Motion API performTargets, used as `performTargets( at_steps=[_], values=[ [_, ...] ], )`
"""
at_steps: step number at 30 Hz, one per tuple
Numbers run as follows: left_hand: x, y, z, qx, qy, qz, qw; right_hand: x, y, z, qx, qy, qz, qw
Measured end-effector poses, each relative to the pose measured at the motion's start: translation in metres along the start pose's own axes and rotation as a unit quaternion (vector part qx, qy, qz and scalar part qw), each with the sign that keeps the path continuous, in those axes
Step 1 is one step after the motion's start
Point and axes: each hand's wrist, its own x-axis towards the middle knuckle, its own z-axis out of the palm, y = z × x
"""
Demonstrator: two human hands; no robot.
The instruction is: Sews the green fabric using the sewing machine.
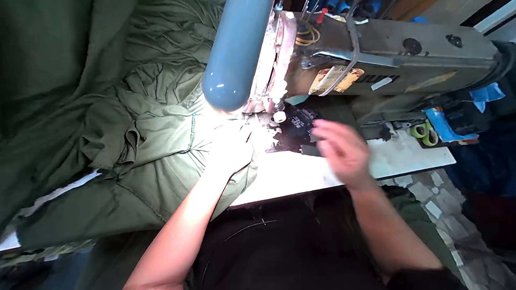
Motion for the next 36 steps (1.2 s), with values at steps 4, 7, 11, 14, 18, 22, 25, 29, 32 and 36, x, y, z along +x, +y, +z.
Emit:
performTargets(
  at_steps=[4, 7, 11, 14, 18, 22, 25, 29, 32, 36],
  values=[
    [0.000, 0.004, -0.004, 0.008, -0.015, -0.019, 1.000, -0.045, 0.089, -0.060, -0.185, 0.134, 0.176, 0.957],
    [-0.002, 0.005, -0.002, 0.012, 0.003, -0.018, 1.000, -0.071, 0.126, -0.049, -0.265, 0.093, 0.206, 0.937],
    [-0.004, 0.006, -0.001, 0.018, 0.007, -0.015, 1.000, -0.077, 0.128, -0.043, -0.253, 0.103, 0.186, 0.944],
    [-0.004, 0.005, -0.002, 0.026, 0.010, -0.009, 1.000, -0.078, 0.131, -0.043, -0.238, 0.117, 0.167, 0.950],
    [-0.005, 0.003, -0.001, 0.029, -0.012, -0.022, 0.999, -0.078, 0.119, -0.046, -0.241, 0.032, 0.235, 0.941],
    [-0.002, 0.006, -0.002, 0.035, 0.005, -0.015, 0.999, -0.076, 0.118, -0.057, -0.215, 0.000, 0.270, 0.939],
    [-0.002, 0.006, -0.003, 0.025, 0.002, -0.011, 1.000, -0.071, 0.103, -0.064, -0.190, 0.095, 0.211, 0.954],
    [-0.003, 0.004, -0.001, 0.024, 0.010, 0.007, 1.000, -0.031, 0.041, -0.050, -0.116, 0.151, 0.041, 0.981],
    [-0.029, 0.021, -0.008, 0.036, -0.019, 0.008, 0.999, -0.002, -0.008, -0.014, -0.010, 0.050, -0.012, 0.999],
    [-0.076, 0.045, -0.004, 0.061, 0.024, 0.035, 0.997, 0.026, -0.025, 0.053, 0.063, -0.086, -0.034, 0.994]
  ],
)
